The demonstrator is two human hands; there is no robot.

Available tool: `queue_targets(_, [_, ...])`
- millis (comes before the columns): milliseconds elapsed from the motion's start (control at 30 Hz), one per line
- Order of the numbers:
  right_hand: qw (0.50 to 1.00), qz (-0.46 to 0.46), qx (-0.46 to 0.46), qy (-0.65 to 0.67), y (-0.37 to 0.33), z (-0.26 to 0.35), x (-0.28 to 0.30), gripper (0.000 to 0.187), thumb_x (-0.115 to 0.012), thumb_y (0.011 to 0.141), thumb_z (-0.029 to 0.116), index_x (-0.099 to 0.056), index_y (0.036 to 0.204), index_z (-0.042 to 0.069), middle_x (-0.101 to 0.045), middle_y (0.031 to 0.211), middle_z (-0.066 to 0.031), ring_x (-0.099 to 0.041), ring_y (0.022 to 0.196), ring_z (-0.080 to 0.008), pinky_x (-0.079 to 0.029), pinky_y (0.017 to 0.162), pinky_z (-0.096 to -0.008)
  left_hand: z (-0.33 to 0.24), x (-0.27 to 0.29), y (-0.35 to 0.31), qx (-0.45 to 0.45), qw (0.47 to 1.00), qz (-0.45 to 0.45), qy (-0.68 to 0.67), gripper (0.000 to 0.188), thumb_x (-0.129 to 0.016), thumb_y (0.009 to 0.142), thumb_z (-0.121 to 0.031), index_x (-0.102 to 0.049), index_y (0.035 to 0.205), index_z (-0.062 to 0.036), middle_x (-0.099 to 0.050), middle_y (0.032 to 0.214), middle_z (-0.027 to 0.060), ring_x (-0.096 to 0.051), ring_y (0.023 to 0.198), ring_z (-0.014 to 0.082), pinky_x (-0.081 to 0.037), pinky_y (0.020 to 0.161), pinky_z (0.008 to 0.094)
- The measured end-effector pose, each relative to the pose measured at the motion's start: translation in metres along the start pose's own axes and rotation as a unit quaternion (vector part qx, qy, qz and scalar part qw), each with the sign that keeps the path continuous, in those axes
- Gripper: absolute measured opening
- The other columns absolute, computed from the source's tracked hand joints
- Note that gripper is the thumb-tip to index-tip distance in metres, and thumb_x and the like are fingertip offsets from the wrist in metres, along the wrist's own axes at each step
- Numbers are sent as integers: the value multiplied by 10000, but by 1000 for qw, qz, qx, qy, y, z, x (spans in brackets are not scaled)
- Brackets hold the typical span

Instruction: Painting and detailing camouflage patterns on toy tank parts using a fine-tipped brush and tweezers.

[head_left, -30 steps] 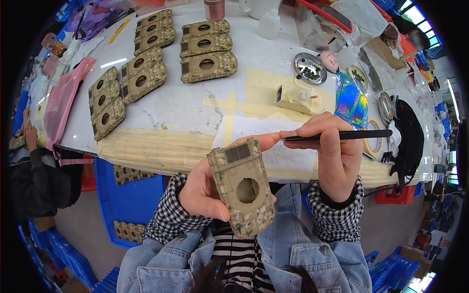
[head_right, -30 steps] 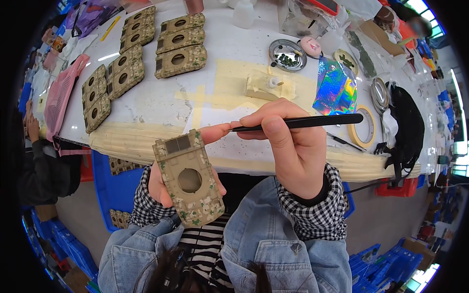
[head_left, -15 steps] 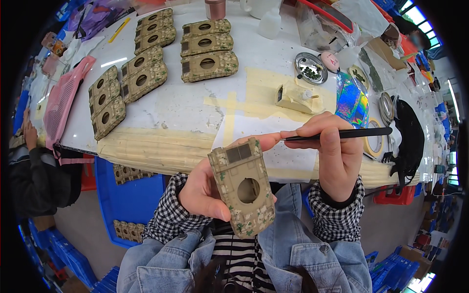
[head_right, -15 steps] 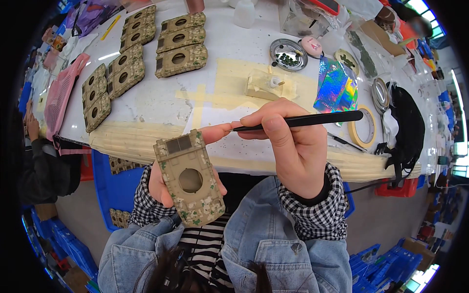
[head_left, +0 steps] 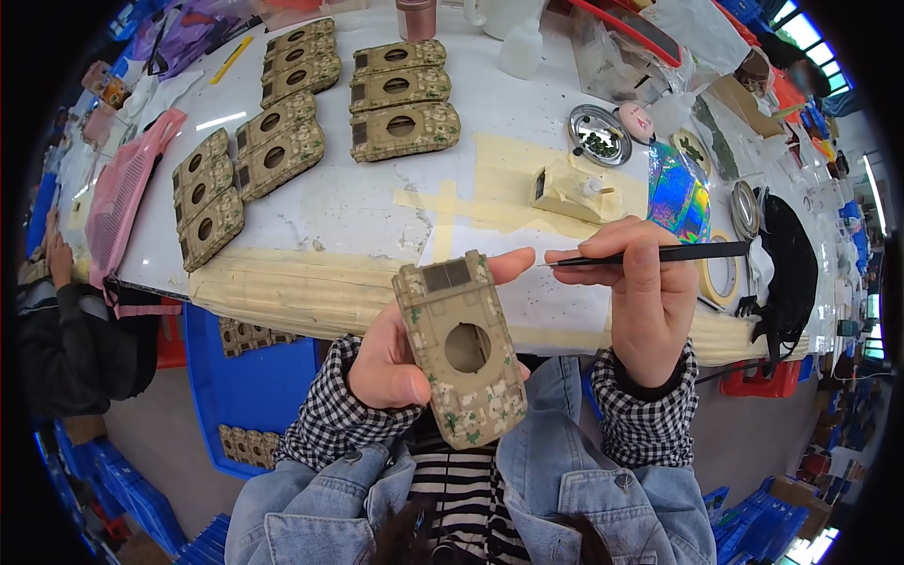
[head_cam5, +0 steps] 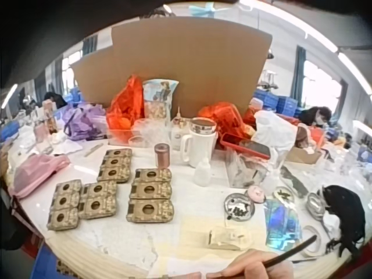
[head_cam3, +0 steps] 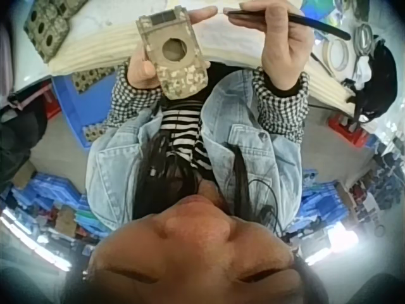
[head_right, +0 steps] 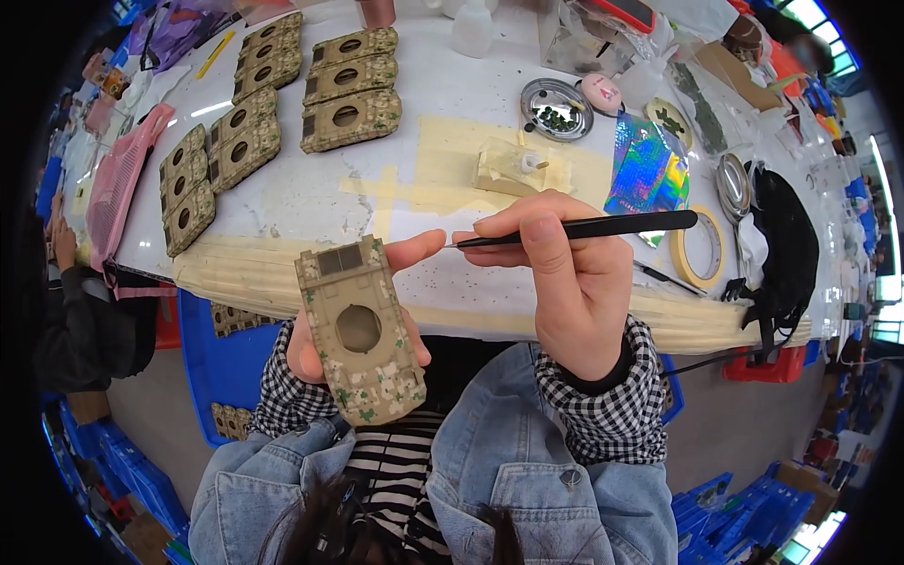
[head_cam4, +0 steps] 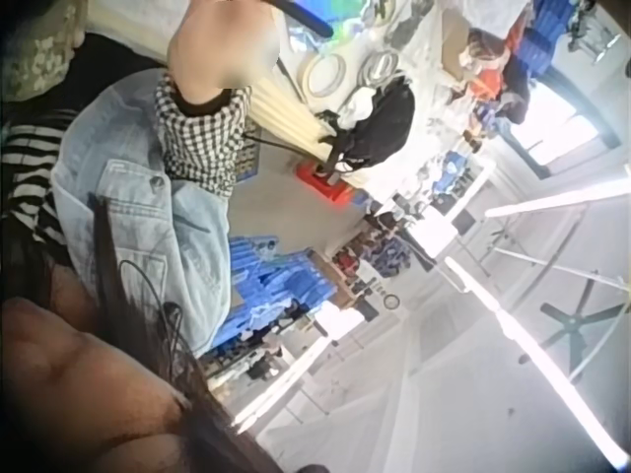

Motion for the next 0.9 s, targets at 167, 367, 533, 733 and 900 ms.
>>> queue_targets(167, [996,-22,76,-33,-5,7,-3,365,-342,993,222,-537,907,-74,-554,855,-148,-647,789,-255,-563,710,-320,0,-3,4,-63,997,-36,-20,789,-556,871,-423,-145,1416,-26,-220,1445,213,-386,1265,317,-361,1030,471])
queue_targets(367, [970,1,185,-158,-19,21,-18,431,-337,986,325,-557,870,-27,-598,793,-170,-626,760,-263,-522,780,-418,9,-13,9,-19,988,-126,-92,642,-376,949,-437,-140,1431,-84,-282,1429,151,-412,1248,290,-430,999,416])
queue_targets(533, [971,21,210,-113,-22,20,-22,289,-477,935,213,-637,928,-28,-658,929,-169,-625,892,-262,-486,881,-433,11,-19,11,-11,988,-125,-92,623,-370,956,-422,-144,1422,-76,-348,1383,120,-431,1234,234,-420,1010,387])
queue_targets(733, [969,17,208,-134,-25,16,-25,232,-499,919,159,-638,941,-25,-661,924,-157,-625,900,-264,-486,887,-431,11,-26,11,-26,987,-136,-75,639,-384,952,-423,-138,1419,-64,-405,1336,128,-437,1226,226,-410,1016,385])
queue_targets(900, [968,23,209,-137,-26,16,-25,211,-507,911,128,-633,939,-38,-662,918,-153,-626,893,-259,-493,879,-421,14,-22,10,-25,989,-120,-82,643,-393,951,-418,-138,1418,-57,-427,1313,142,-438,1227,224,-398,1023,387])
Point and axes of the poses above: each hand's wrist, its own y-axis towards the middle knuckle, its own x-axis out of the back of the hand, z = x × y, the point moved 2 cm from there along y, towards the middle knuckle
